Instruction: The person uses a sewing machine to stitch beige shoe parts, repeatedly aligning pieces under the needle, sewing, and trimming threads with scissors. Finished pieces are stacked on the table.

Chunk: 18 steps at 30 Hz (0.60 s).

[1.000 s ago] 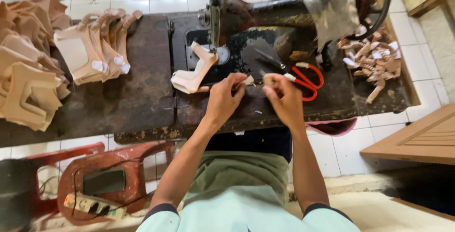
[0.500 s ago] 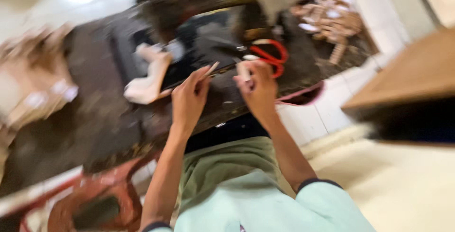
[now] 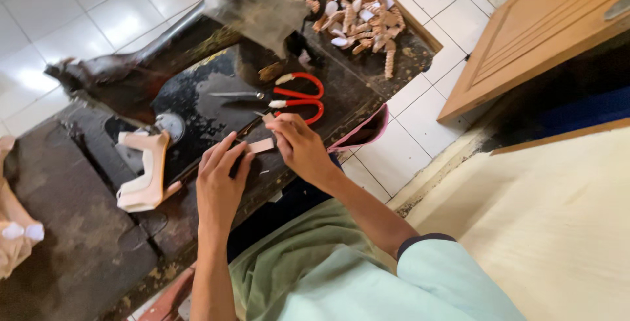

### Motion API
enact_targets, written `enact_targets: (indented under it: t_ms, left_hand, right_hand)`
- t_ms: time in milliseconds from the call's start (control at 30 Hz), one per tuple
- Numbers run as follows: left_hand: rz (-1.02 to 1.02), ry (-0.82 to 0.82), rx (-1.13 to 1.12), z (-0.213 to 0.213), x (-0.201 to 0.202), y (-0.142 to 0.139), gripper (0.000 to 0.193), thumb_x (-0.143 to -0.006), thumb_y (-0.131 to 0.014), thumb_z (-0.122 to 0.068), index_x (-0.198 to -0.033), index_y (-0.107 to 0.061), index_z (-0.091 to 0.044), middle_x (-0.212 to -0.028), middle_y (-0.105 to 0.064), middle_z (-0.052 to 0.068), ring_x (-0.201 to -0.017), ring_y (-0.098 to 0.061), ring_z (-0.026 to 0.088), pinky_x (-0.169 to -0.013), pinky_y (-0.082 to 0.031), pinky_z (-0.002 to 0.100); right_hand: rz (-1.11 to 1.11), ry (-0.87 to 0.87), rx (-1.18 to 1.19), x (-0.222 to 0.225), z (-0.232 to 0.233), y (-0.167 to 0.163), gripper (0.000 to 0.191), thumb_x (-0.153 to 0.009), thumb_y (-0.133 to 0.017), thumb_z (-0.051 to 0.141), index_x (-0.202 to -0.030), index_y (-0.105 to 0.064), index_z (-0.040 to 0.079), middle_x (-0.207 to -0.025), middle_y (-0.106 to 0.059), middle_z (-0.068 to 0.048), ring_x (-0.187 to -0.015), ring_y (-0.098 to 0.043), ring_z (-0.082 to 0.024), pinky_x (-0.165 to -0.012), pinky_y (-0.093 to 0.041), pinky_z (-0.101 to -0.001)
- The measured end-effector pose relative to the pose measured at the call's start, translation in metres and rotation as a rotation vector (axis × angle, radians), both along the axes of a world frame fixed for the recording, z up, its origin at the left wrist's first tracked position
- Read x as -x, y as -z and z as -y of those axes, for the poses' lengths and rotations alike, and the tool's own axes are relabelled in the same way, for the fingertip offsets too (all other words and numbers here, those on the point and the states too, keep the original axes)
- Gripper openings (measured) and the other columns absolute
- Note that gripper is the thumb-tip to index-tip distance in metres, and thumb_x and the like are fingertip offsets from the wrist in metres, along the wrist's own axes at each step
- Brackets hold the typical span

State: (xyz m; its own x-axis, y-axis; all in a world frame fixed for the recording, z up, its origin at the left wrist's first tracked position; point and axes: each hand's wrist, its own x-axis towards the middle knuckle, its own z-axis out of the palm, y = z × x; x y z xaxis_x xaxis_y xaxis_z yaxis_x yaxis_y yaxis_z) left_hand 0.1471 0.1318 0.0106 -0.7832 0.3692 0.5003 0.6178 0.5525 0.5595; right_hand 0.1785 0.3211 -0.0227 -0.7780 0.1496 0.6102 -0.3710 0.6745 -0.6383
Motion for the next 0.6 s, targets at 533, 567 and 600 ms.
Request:
enact_targets:
  t_ms: [533,567,600]
  left_hand:
    - [0.010,-0.056,0.088,-0.018,-0.005,-0.009,0.022,-0.096,-0.074,-0.015,-0.113,-0.072,-0.002,-0.131,-0.070,0.013,-0.117,-0.066,0.033,-0.098,-0.054,0.041]
    - [0.007,-0.056,0.087,-0.019,-0.005,-0.009,0.021,-0.096,-0.074,-0.015,-0.113,-0.072,-0.002,-0.131,-0.070,0.013,-0.117,-0.066,0.033,-0.098,-0.054,0.041]
    - [0.005,-0.058,0.085,-0.020,-0.006,-0.009,0.021,-0.097,-0.074,-0.015,-0.112,-0.072,-0.002,-0.131,-0.070,0.013,-0.116,-0.066,0.033,-0.098,-0.054,0.041]
  right_hand:
    - [0.172,0.542,0.395,0.065,-0.209,-0.054,0.028,-0.108,-0.057,0.031,-0.103,-0.076,0.011,-0.070,-0.070,-0.006,-0.051,-0.059,-0.007,-0.044,-0.046,-0.0257]
    - [0.059,0.524,0.405,0.084,-0.240,-0.060,0.023,-0.104,-0.064,0.031,-0.105,-0.074,0.010,-0.074,-0.073,-0.005,-0.055,-0.061,-0.005,-0.046,-0.051,-0.0230]
    - [-0.057,0.479,0.304,0.104,-0.270,-0.066,0.020,-0.103,-0.064,0.027,-0.105,-0.075,0.010,-0.083,-0.076,-0.004,-0.064,-0.068,-0.003,-0.052,-0.055,-0.0220]
